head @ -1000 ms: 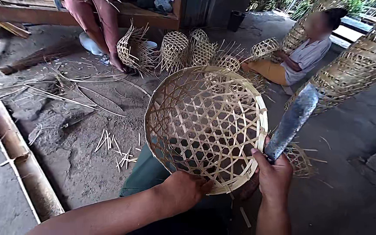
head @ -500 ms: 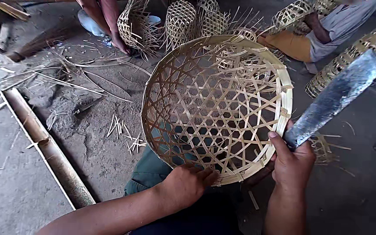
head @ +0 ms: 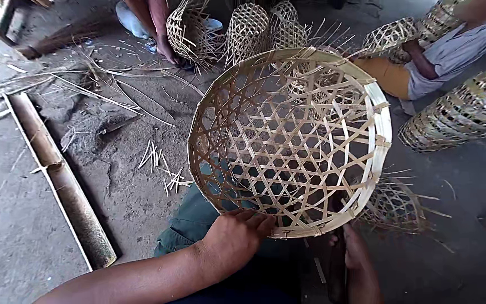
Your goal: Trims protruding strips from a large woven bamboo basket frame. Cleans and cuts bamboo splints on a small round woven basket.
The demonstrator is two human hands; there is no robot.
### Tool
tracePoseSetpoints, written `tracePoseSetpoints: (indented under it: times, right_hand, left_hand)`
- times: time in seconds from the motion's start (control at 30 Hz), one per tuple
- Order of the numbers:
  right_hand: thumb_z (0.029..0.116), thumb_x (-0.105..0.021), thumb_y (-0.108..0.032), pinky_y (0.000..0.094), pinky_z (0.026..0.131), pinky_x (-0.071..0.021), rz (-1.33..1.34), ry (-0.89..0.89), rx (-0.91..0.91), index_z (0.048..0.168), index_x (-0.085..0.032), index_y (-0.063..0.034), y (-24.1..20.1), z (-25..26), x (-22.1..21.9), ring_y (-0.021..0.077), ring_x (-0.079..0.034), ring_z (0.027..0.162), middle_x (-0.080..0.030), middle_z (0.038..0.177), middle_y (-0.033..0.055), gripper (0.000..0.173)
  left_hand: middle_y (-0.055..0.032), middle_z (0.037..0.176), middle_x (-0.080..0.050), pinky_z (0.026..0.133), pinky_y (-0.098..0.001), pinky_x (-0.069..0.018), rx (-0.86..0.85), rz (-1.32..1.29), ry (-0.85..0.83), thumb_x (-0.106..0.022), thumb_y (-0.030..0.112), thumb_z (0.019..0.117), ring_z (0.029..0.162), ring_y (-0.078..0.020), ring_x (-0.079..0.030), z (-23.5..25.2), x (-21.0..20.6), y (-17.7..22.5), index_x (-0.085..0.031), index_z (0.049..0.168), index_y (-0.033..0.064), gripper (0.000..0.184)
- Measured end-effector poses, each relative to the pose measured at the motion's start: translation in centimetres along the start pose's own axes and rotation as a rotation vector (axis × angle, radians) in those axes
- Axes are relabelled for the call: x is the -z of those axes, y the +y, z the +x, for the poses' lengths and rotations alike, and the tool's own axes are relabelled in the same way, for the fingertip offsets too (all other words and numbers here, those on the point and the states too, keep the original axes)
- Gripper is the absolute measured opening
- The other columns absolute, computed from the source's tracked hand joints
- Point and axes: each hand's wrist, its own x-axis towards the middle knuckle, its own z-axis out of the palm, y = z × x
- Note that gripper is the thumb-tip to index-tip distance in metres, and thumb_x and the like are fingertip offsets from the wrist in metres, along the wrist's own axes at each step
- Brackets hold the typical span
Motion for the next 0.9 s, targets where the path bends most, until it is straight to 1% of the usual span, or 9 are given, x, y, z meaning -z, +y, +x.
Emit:
tracePoseSetpoints:
  times: [0.1,0.17,0.23,0.27,0.37,0.53,0.7,0.83,0.9]
  right_hand:
    - [0.111,-0.03,-0.023,0.0164,0.045,-0.0493,0.33,-0.118,-0.082,0.106,-0.058,-0.0078,2.7,1.1,-0.2,0.0024,-0.054,0.047,-0.056,0.065,-0.0033,0.032]
    - [0.1113,-0.025,-0.026,0.0191,0.049,-0.0541,0.506,-0.153,-0.063,0.1,-0.06,-0.0082,4.5,1.2,-1.1,0.0061,-0.062,0.053,-0.064,0.068,0.0004,0.041]
    - [0.1116,-0.026,-0.027,0.0219,0.053,-0.0562,0.546,-0.158,-0.057,0.096,-0.059,-0.0092,6.1,0.8,-1.9,0.0085,-0.064,0.056,-0.064,0.069,0.0011,0.041]
    - [0.1115,-0.027,-0.024,0.0204,0.053,-0.0549,0.547,-0.162,-0.065,0.094,-0.058,-0.009,6.3,0.6,-2.3,0.007,-0.061,0.055,-0.062,0.067,0.0001,0.038]
    - [0.1103,-0.031,-0.022,0.013,0.045,-0.0479,0.595,-0.195,-0.173,0.087,-0.055,-0.009,5.2,0.5,-3.4,0.0009,-0.053,0.046,-0.055,0.061,-0.0029,0.036]
    - [0.1102,-0.036,-0.023,0.0159,0.039,-0.0458,0.551,-0.126,-0.122,0.089,-0.053,-0.0102,0.7,0.4,-4.6,0.0025,-0.05,0.041,-0.052,0.06,-0.0034,0.03]
    - [0.11,-0.039,-0.019,0.0172,0.04,-0.0455,0.531,-0.13,0.085,0.103,-0.049,-0.0122,-4.0,-1.4,-4.8,0.0032,-0.05,0.043,-0.054,0.065,-0.0022,0.014]
    - [0.1091,-0.041,-0.015,0.019,0.039,-0.0449,0.458,-0.114,0.284,0.113,-0.048,-0.0105,-7.4,-3.4,-6.0,0.005,-0.05,0.044,-0.056,0.07,0.0003,0.01]
    - [0.109,-0.041,-0.014,0.0193,0.039,-0.0448,0.385,-0.142,0.416,0.121,-0.047,-0.0095,-9.3,-4.9,-7.1,0.0057,-0.051,0.045,-0.06,0.074,0.0026,0.014]
  left_hand:
    - [-0.0038,0.114,-0.077,0.077,-0.0358,-0.0628,-0.038,-0.011,-0.04,-0.055,0.004,0.0977,0.101,-0.0221,-0.075,0.2,0.4,-0.3,-0.073,0.121,0.0132,0.031]
    - [-0.0067,0.126,-0.072,0.089,-0.0483,-0.0591,-0.074,-0.02,-0.256,-0.062,0.008,0.0981,0.117,-0.0303,-0.069,0.6,1.8,-1.1,-0.067,0.134,0.0205,0.038]
    - [-0.0106,0.142,-0.063,0.11,-0.0682,-0.0376,-0.081,-0.078,-0.512,-0.056,-0.002,0.0988,0.138,-0.0413,-0.051,1.6,3.4,-2.0,-0.057,0.146,0.0289,0.057]
    - [-0.0101,0.144,-0.061,0.111,-0.069,-0.0353,-0.088,-0.093,-0.589,-0.052,-0.007,0.0986,0.14,-0.0417,-0.049,2.1,3.8,-2.4,-0.053,0.149,0.0318,0.064]
    - [-0.0091,0.133,-0.068,0.082,-0.0551,-0.0566,-0.124,-0.081,-0.616,-0.05,-0.01,0.0966,0.109,-0.0369,-0.07,3.3,3.9,-3.3,-0.048,0.153,0.0342,0.072]
    - [-0.0195,0.118,-0.068,0.073,-0.0621,-0.0538,0.047,-0.101,-0.801,-0.042,0.011,0.1086,0.095,-0.0454,-0.068,7.4,7.2,-3.0,-0.037,0.159,0.0359,0.057]
    - [-0.0229,0.106,-0.069,0.083,-0.0655,-0.0509,0.104,-0.235,-0.605,-0.048,0.028,0.1096,0.099,-0.0447,-0.067,10.0,9.3,-5.5,-0.056,0.145,0.0155,0.039]
    - [-0.0065,0.097,-0.072,0.081,-0.0327,-0.0604,0.261,-0.779,-0.205,-0.055,0.023,0.1072,0.084,-0.0117,-0.071,11.3,11.6,-8.0,-0.064,0.128,0.0057,0.029]
    - [-0.0081,0.104,-0.073,0.077,-0.029,-0.0611,0.366,-1.214,0.026,-0.053,0.018,0.1074,0.084,-0.0125,-0.071,11.5,12.3,-7.9,-0.058,0.138,0.0079,0.032]
